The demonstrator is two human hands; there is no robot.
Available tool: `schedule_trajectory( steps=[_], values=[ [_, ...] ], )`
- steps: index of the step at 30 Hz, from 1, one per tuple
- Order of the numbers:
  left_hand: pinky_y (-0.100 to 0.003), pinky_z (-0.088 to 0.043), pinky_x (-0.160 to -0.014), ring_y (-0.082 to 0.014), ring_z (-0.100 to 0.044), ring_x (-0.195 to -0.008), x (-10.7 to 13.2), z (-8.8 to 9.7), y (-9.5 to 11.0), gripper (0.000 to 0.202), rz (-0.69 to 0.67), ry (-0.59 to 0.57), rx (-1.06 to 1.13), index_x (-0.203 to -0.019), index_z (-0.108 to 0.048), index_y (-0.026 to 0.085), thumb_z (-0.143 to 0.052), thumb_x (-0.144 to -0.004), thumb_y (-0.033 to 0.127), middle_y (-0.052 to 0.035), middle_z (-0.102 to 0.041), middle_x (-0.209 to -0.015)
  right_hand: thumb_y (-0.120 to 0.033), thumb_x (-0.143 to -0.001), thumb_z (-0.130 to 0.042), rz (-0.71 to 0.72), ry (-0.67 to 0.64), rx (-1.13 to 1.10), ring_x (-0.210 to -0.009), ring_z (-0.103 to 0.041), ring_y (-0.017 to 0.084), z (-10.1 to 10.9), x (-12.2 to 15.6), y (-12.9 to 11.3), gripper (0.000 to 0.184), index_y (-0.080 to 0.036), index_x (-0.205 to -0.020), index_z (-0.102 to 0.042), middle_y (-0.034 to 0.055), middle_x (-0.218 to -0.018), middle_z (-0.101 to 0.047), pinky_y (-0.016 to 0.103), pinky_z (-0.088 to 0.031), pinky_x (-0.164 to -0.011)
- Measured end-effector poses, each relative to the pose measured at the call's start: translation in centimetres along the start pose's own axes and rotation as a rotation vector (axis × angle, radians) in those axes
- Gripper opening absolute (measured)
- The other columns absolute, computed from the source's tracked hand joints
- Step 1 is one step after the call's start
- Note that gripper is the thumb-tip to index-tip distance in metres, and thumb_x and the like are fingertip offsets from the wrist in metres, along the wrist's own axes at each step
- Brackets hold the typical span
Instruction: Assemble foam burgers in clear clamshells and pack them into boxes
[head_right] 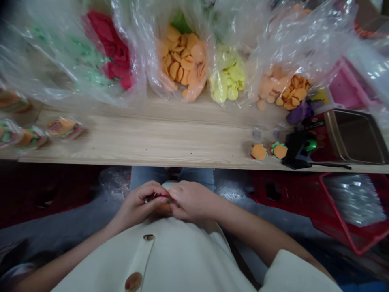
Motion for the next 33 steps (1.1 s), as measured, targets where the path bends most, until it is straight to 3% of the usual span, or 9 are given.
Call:
schedule_trajectory(
  steps=[7, 13, 17, 21, 23, 25, 27, 30, 33],
  values=[
    [-0.028, -0.041, -0.071, -0.014, -0.056, -0.075, 1.0, -0.7, 1.2, 0.009, -0.162, -0.004, -0.19, -0.081, -0.064, 0.02, -0.056, -0.081, 0.024, -0.0019, -0.065, -0.076, -0.023, -0.079, -0.041, -0.079, 0.012, -0.049, -0.066, -0.046, 0.015, -2.8, 0.6, 0.8, 0.008, -0.018, -0.079, -0.047, 0.0031, -0.073, -0.054, 0.027, -0.037, -0.059],
    [-0.029, -0.04, -0.071, -0.0147, -0.056, -0.074, 0.7, -1.3, 1.0, 0.011, -0.116, -0.077, -0.168, -0.079, -0.065, 0.021, -0.056, -0.08, 0.027, -0.0017, -0.065, -0.075, -0.022, -0.075, -0.044, -0.094, 0.015, -0.072, -0.062, -0.045, 0.014, -3.8, 0.9, 0.8, 0.006, -0.018, -0.073, -0.047, 0.0014, -0.066, -0.051, 0.026, -0.034, -0.058],
    [-0.027, -0.042, -0.069, -0.0155, -0.057, -0.073, -0.2, -0.4, -1.7, 0.012, 0.143, -0.075, 0.1, -0.074, -0.067, 0.019, -0.065, -0.073, 0.031, -0.0027, -0.065, -0.075, -0.024, -0.081, -0.041, -0.107, 0.101, -0.234, -0.06, -0.042, 0.012, -2.1, 0.7, 1.5, 0.013, -0.019, -0.07, -0.045, -0.0002, -0.066, -0.049, 0.025, -0.032, -0.057],
    [-0.03, -0.042, -0.083, -0.0194, -0.055, -0.1, -0.8, 1.0, -5.1, 0.033, 0.307, 0.148, 0.661, -0.103, -0.063, 0.022, -0.052, -0.081, 0.044, -0.0059, -0.061, -0.11, -0.031, -0.088, -0.038, -0.27, 0.389, -0.589, -0.063, -0.046, 0.011, -0.3, 0.9, 5.1, 0.02, -0.02, -0.073, -0.044, -0.0013, -0.068, -0.05, 0.023, -0.035, -0.059],
    [-0.032, -0.042, -0.088, -0.0218, -0.05, -0.11, -1.6, -0.1, -5.6, 0.04, 0.31, 0.109, 0.885, -0.117, -0.054, 0.025, -0.052, -0.081, 0.043, -0.0067, -0.053, -0.123, -0.035, -0.089, -0.037, -0.329, 0.552, -0.821, -0.065, -0.05, 0.012, -0.2, 1.4, 7.0, 0.021, -0.02, -0.076, -0.044, -0.0014, -0.069, -0.052, 0.024, -0.039, -0.061],
    [-0.034, -0.043, -0.087, -0.0229, -0.051, -0.11, -2.8, -1.4, -5.2, 0.047, 0.297, 0.036, 0.951, -0.122, -0.047, 0.026, -0.06, -0.078, 0.035, -0.0073, -0.052, -0.124, -0.039, -0.09, -0.037, -0.337, 0.657, -0.964, -0.068, -0.052, 0.013, -0.3, 1.7, 8.3, 0.023, -0.021, -0.078, -0.045, -0.0011, -0.07, -0.054, 0.026, -0.042, -0.065],
    [-0.034, -0.043, -0.087, -0.0217, -0.052, -0.106, -4.2, -1.6, -4.2, 0.048, 0.24, 0.041, 0.909, -0.12, -0.046, 0.025, -0.063, -0.076, 0.028, -0.007, -0.053, -0.12, -0.041, -0.089, -0.038, -0.35, 0.698, -0.967, -0.069, -0.053, 0.014, 0.1, 2.1, 9.4, 0.024, -0.021, -0.079, -0.046, -0.0009, -0.071, -0.054, 0.027, -0.042, -0.067],
    [-0.032, -0.043, -0.088, -0.0191, -0.053, -0.101, -6.4, -1.0, -1.7, 0.047, 0.119, 0.055, 0.753, -0.114, -0.048, 0.022, -0.068, -0.071, 0.024, -0.0058, -0.056, -0.113, -0.043, -0.087, -0.043, -0.409, 0.771, -0.856, -0.07, -0.051, 0.013, 2.4, 3.7, 11.2, 0.023, -0.021, -0.085, -0.047, -0.0012, -0.075, -0.053, 0.026, -0.041, -0.066],
    [-0.031, -0.043, -0.087, -0.0182, -0.053, -0.098, -8.0, -1.6, 0.8, 0.046, 0.073, -0.094, 0.588, -0.112, -0.05, 0.018, -0.069, -0.07, 0.023, -0.006, -0.058, -0.107, -0.045, -0.085, -0.046, -0.396, 0.77, -0.813, -0.066, -0.046, 0.011, 4.8, 4.5, 12.2, 0.024, -0.021, -0.083, -0.046, -0.0033, -0.072, -0.046, 0.023, -0.038, -0.061]
  ],
)
Point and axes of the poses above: each hand's wrist, its own x-axis away from the middle knuckle, its own z-axis out of the back of the hand, y = z × x, the point moved 9 cm from there along -x, towards the middle knuckle
